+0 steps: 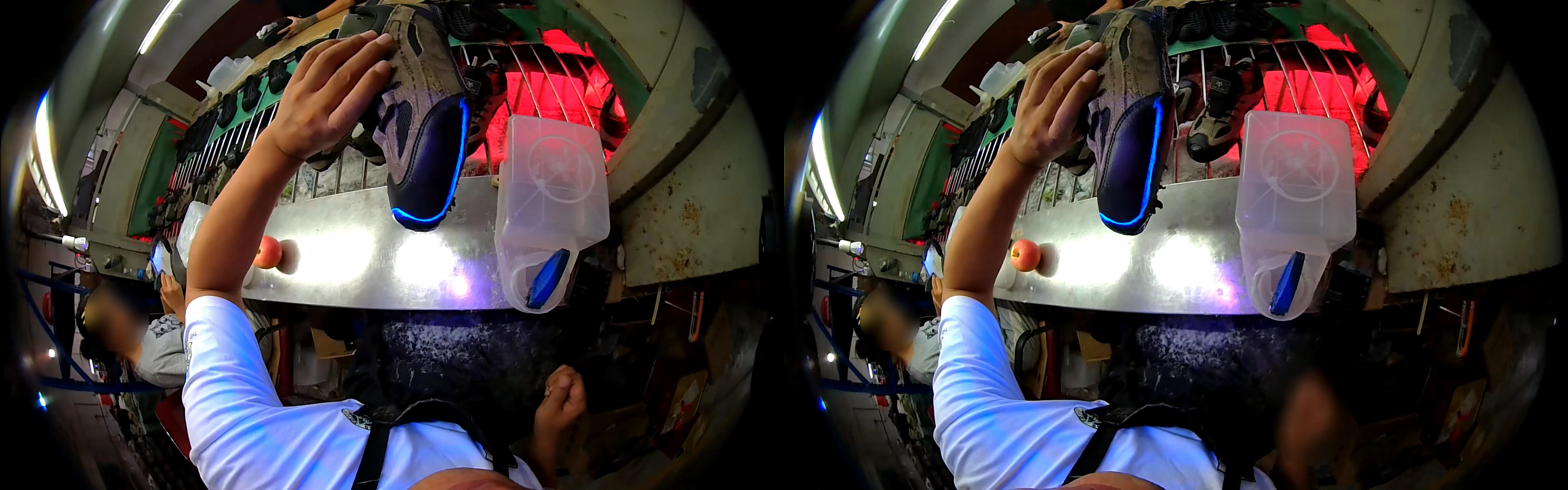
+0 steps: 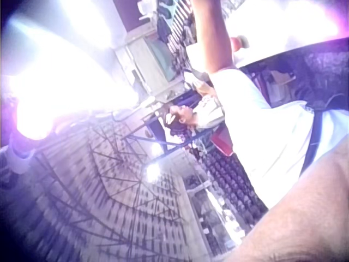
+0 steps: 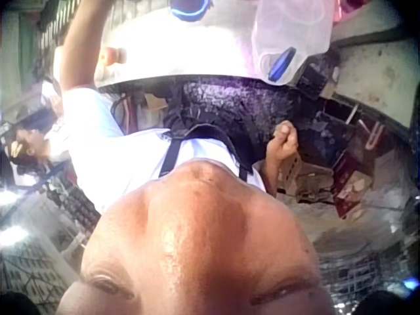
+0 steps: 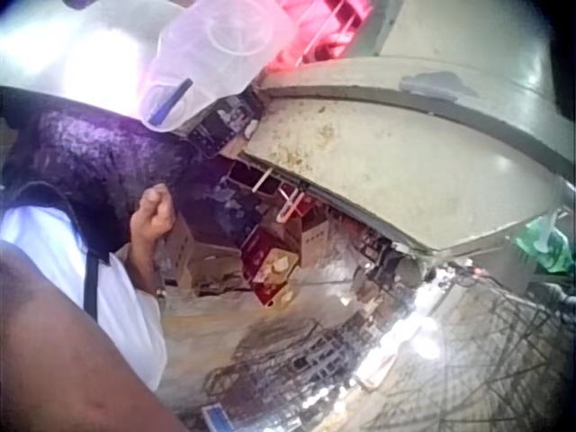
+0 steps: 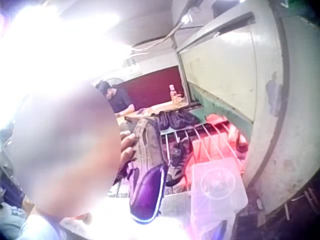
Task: The person uses a brush to apply a blue liquid adhesive along the edge and heel of a shoe upper, dipping the brush into a container between applications, and then places the shoe onto a conveyor rack.
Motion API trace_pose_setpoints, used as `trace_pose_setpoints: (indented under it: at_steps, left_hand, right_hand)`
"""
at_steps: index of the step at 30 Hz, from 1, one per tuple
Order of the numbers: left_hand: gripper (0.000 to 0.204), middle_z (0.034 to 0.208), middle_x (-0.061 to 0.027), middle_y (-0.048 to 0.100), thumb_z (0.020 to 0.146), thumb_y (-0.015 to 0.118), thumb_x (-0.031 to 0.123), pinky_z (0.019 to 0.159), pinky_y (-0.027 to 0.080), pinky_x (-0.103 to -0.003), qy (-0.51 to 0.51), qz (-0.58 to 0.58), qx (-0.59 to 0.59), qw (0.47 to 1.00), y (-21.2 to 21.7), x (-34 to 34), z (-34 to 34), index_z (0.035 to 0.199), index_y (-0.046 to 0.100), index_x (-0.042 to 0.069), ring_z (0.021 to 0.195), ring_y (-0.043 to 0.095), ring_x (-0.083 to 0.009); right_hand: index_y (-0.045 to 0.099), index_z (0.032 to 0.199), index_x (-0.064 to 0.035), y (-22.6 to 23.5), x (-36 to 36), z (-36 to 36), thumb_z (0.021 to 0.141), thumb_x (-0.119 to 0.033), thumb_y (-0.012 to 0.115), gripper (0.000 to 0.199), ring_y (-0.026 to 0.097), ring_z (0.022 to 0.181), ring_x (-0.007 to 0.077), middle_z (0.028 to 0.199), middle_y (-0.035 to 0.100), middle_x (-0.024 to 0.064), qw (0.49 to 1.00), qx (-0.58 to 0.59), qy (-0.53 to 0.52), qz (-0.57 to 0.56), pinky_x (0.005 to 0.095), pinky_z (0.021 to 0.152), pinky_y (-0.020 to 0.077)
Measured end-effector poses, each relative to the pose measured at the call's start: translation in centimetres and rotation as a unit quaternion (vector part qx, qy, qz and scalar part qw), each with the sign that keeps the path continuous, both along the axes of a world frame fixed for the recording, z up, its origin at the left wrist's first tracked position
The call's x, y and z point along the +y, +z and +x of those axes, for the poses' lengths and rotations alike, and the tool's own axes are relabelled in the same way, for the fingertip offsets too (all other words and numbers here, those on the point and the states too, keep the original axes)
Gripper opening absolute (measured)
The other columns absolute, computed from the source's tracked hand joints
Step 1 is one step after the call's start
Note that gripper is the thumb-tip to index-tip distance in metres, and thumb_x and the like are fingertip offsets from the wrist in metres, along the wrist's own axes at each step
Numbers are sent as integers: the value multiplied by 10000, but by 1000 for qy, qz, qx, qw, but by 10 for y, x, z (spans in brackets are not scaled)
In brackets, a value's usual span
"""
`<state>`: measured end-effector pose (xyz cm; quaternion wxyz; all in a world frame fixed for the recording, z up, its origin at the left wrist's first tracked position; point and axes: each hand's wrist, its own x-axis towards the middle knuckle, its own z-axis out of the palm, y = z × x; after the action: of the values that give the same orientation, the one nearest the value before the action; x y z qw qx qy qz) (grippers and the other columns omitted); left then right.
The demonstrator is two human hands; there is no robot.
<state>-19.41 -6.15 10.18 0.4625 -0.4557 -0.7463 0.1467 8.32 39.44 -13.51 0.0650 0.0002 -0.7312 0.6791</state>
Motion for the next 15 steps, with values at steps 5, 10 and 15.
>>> trace_pose_setpoints:
  at_steps: [5,10,15]
  left_hand:
    - [426,1311,-152,658,810,677,75,987,526,-414,10,-17,-4,1000,5,-2,5,1226,611,12,1203,634,-322]
    - [454,1314,-128,662,808,664,61,995,518,-416,15,-16,-14,1000,7,3,-12,1256,616,5,1205,633,-314]
    - [554,1299,-101,670,819,659,64,992,503,-411,34,-39,-19,998,14,12,-70,1367,584,41,1197,631,-276]
  right_hand:
    - [592,978,-29,-52,30,26,1042,-172,522,172,584,788,191,882,611,95,975,-46,-23,217,317,697,454]
    - [613,1085,-39,-94,44,54,1035,-190,524,182,615,897,222,992,639,112,887,-44,30,459,355,793,483]
    - [634,1191,-49,-132,20,59,1028,-207,526,251,646,1006,253,1103,667,128,824,-27,125,553,392,888,513]
